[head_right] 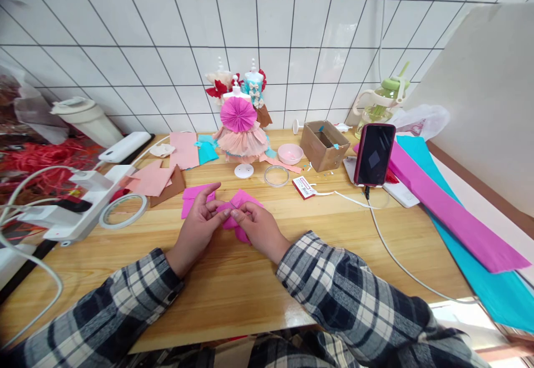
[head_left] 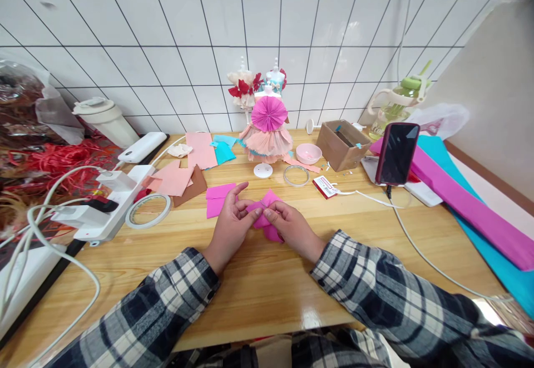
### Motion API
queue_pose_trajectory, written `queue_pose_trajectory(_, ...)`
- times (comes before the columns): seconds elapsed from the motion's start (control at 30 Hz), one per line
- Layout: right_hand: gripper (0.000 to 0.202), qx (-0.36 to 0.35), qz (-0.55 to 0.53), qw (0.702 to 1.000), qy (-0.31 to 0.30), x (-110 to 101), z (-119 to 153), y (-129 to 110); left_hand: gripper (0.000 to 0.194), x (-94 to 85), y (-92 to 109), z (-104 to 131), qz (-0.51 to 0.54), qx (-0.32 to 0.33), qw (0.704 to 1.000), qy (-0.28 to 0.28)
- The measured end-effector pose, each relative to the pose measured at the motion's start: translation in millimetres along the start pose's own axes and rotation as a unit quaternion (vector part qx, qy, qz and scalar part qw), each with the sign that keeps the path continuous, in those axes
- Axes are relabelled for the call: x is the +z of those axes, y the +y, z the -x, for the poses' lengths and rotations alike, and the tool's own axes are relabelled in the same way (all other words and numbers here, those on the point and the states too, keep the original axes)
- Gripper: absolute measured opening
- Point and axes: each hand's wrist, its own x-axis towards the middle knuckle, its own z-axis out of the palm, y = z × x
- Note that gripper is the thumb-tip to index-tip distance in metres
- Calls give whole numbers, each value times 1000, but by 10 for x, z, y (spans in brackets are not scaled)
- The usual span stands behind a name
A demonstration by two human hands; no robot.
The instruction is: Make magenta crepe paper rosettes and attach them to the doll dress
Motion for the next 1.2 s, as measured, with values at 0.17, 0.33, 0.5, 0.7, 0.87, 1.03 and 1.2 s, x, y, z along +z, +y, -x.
queue_pose_trajectory(0.17,36,7,1,1000,-2,0,0,32,74,-2,-36,2,7,10,1000,-3)
queue_pose_trajectory(0.33,37,-9,35,999,37,-81,-7,-47,70,-79,-25,-74,4,24,1000,14)
queue_pose_trajectory(0.5,30,-68,49,996,23,-434,-74,-174,66,-376,40,-252,-40,34,997,65)
queue_pose_trajectory(0.7,10,-140,204,968,-43,-709,-120,-160,56,-592,43,-507,-84,95,979,158)
queue_pose_trajectory(0.87,24,-173,358,909,-122,-624,-91,-82,53,-660,-20,-735,-167,163,956,179)
queue_pose_trajectory(1.03,27,-156,351,916,-116,-513,-110,-7,53,-618,-1,-558,-381,222,878,186)
queue_pose_trajectory(1.2,17,-94,349,932,21,-481,-106,-3,38,-502,41,-310,-448,266,850,78)
